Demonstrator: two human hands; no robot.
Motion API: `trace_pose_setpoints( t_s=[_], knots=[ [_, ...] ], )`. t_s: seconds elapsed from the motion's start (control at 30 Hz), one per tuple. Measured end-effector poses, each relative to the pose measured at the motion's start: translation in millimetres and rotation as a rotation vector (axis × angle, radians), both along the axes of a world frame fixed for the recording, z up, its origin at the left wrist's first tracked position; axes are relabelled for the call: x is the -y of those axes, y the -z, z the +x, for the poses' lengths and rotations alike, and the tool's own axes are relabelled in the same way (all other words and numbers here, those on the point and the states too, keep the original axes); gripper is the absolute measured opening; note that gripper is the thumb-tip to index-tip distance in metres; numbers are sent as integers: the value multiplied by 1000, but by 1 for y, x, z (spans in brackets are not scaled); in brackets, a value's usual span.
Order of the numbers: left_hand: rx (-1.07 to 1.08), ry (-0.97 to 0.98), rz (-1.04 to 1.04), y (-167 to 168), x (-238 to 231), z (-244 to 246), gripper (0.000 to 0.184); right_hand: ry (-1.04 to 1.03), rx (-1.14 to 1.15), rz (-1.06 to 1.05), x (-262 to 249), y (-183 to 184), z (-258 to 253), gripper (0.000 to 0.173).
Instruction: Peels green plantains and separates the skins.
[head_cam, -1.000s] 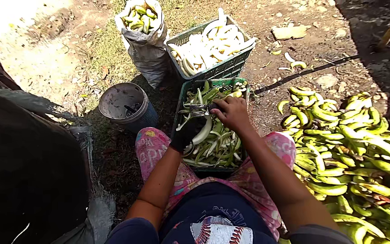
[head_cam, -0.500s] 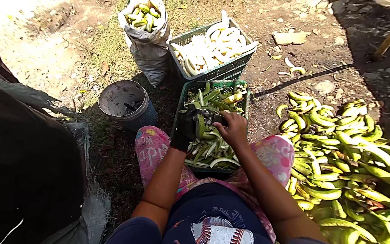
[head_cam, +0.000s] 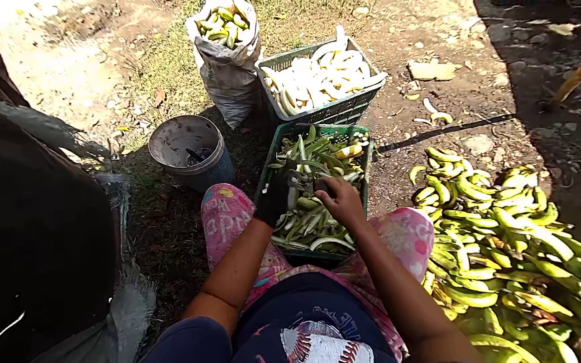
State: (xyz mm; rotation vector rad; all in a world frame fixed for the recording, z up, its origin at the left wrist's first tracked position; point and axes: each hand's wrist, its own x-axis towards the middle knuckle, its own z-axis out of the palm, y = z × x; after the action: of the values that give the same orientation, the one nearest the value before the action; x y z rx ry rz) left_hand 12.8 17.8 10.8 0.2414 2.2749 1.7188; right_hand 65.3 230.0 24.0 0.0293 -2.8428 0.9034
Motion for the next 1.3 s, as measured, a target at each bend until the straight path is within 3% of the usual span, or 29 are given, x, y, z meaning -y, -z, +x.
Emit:
trace_pose_setpoints(
  t_s=[0.1,0.13,0.2,0.27,0.37,0.43,0.53,0.6,0.67,0.7,0.77,0.87,0.97,1.07,1.2,1.3],
  knots=[
    [184,48,563,-9,8,7,27,-41,-255,131,17,32,31,63],
    [195,73,653,-9,6,6,29,-13,-295,147,20,34,34,62],
    [189,33,636,-10,-8,3,28,66,-317,127,20,28,27,59],
    [145,65,520,-9,-13,11,33,168,-190,12,15,12,9,57],
    [213,85,803,4,-20,13,36,303,133,-298,1,-1,-16,62],
    [261,56,972,16,-16,2,36,316,155,-372,-5,-2,-20,63],
    [158,-26,669,1,2,0,29,49,39,-218,-9,1,-6,57],
    [-26,3,368,-6,8,-1,35,-158,-106,-10,-12,6,-1,61],
    [-183,-7,73,-12,2,0,44,-203,-199,113,-12,6,-4,64],
    [-193,-23,29,-9,-4,2,44,-165,-205,140,-11,3,-8,63],
    [-108,-109,165,1,-22,11,37,5,-171,113,-9,-1,-22,60],
    [-2,-286,439,6,-43,22,42,312,15,-197,-11,-6,-43,56],
    [-89,-346,234,28,-33,11,43,350,107,-379,-23,-1,-49,55],
    [-78,-227,-101,34,-6,-2,45,312,200,-331,-44,6,-44,53],
    [80,-23,-98,11,25,-15,40,362,238,-421,-90,13,-30,56],
    [53,254,-254,24,46,-42,35,422,204,-499,-122,25,-8,56]
  ],
)
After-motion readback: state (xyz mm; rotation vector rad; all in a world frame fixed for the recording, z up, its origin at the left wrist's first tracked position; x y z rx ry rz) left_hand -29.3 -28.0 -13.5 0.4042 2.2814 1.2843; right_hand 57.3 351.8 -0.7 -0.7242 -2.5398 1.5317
